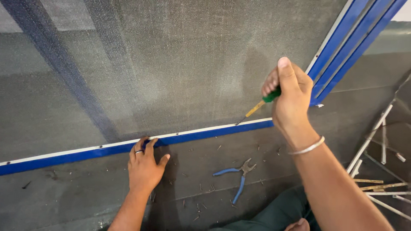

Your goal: The person is assembling a window screen by securing a mesh to a blue frame. They use a screwdriver to drive nails into the frame along the bottom edge, working from right to left. The person is sitting on the floor during the process.

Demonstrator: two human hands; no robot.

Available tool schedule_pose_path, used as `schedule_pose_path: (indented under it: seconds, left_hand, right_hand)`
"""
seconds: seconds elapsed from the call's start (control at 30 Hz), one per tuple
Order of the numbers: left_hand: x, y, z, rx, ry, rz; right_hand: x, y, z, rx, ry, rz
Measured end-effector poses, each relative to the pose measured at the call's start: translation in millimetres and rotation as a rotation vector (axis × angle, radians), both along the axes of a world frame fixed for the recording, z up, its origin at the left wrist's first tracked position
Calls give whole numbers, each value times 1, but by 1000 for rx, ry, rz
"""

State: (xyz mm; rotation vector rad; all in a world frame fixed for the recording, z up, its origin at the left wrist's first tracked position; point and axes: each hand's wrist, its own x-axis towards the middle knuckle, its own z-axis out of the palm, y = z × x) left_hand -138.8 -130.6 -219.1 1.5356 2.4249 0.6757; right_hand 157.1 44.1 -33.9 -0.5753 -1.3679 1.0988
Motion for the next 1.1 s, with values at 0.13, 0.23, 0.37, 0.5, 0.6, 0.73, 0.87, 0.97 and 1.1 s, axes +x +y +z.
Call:
schedule_pose_path:
  seconds: [0.13,0.23,0.37,0.5,0.6,0.73,0.87,0.97,1.1]
  left_hand:
    - [-1,-2,-1,2,-31,-16]
    - [-2,-2,0,-11,-51,-22]
    - [-3,-1,1,-12,-44,-27]
    - [-3,-3,-1,9,-42,-40]
    - [-4,-4,-4,-13,-49,-29]
    - [-5,-1,-6,32,-38,-39]
    - [-4,-2,-6,38,-40,-36]
    - [-3,-3,-6,24,-45,-30]
    - [-1,-1,-4,-1,-59,-16]
  right_hand:
    - [10,20,15,-144,-21,471]
    - [-2,36,28,-245,-82,233]
    - [-25,32,21,-204,-46,-406]
    - [-17,28,16,-148,66,-57]
    - [-7,39,24,-212,-69,278]
    - [-16,41,23,-244,94,-469]
    - [-14,26,18,-125,93,-155]
    - [-4,30,23,-185,75,371]
    - [-9,32,14,-76,96,-647]
